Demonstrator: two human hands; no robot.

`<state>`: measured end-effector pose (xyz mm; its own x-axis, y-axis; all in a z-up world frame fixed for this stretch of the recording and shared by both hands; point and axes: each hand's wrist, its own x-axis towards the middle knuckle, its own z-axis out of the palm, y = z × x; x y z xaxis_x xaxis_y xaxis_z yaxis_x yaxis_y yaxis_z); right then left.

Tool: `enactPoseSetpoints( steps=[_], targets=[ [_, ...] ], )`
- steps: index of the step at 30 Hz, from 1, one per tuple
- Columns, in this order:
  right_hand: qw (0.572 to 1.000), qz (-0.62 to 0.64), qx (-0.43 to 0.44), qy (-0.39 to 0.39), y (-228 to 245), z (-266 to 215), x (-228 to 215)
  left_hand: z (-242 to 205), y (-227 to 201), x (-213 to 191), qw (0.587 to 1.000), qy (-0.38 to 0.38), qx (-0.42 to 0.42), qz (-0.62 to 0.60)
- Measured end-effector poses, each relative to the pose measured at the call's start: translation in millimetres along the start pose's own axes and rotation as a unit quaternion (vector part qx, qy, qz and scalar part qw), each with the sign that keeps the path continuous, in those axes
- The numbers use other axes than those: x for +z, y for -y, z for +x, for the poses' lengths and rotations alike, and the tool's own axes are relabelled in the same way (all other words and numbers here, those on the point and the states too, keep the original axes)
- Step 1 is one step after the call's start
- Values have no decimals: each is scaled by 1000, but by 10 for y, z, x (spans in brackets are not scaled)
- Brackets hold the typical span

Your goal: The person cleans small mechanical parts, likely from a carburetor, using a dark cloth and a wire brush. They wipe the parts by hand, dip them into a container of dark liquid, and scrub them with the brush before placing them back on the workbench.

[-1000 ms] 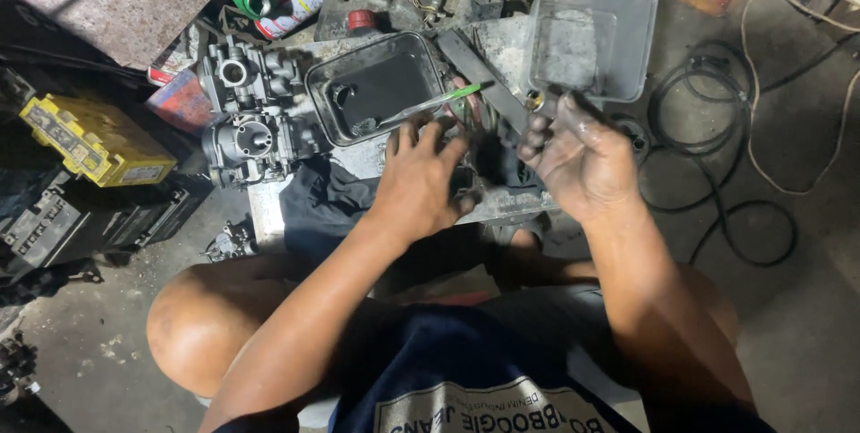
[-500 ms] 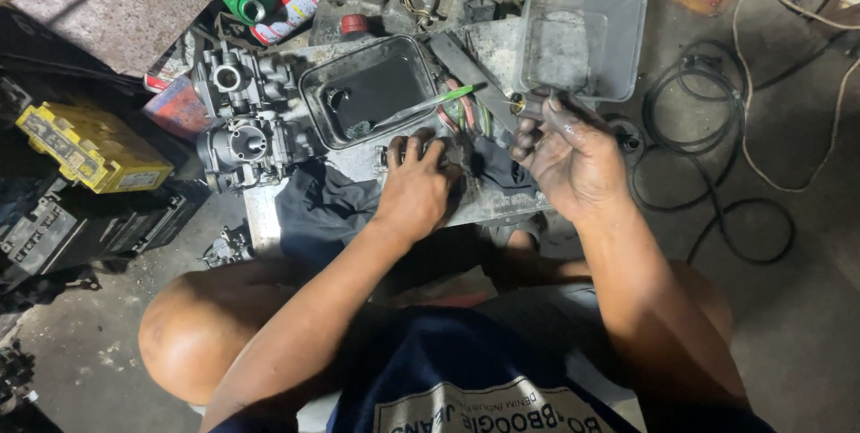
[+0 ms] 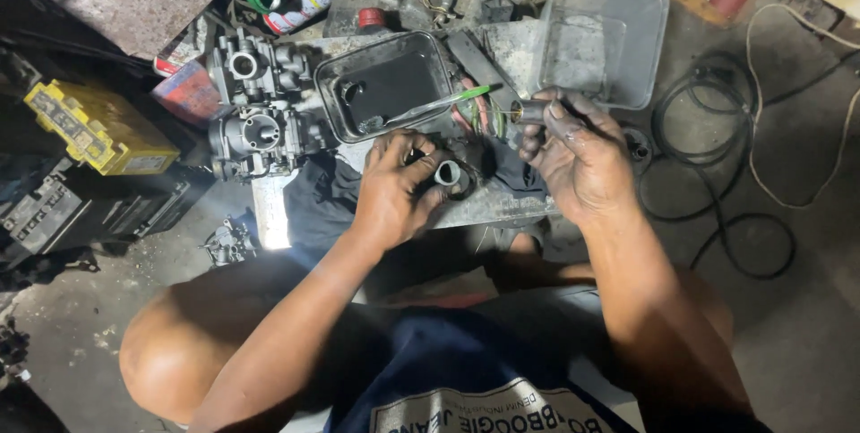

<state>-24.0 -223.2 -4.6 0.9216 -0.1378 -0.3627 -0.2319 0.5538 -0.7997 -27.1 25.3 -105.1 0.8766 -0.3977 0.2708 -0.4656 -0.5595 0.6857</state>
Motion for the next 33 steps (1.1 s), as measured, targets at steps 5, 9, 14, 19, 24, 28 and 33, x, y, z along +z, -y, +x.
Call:
enactPoseSetpoints(
  steps=[5,9,14,19,24,28,33],
  targets=[
    [999,-37,-19,18,20,-38,107,-24,-61,0,993,-57,-22,-99],
    [996,-75,-47,28,-25,-40,102,-10,-194,-146,985,-75,-44,-152],
    [993,-96,-62,37,-97,-18,52,-70,-241,-231,976,-67,-61,-198],
    [987,-127,-83,46,-102,-15,140,-102,-180,-304,967,-72,-86,-227],
    [960,-224,-155,70,-149,6,199,-123,-133,-355,962,-80,-104,-239],
    [923,-319,-189,106,-99,-16,310,-124,-120,-358,960,-84,-113,-242],
    [904,-342,-210,149,-57,-61,437,-135,-86,-313,956,-85,-117,-255]
  ],
)
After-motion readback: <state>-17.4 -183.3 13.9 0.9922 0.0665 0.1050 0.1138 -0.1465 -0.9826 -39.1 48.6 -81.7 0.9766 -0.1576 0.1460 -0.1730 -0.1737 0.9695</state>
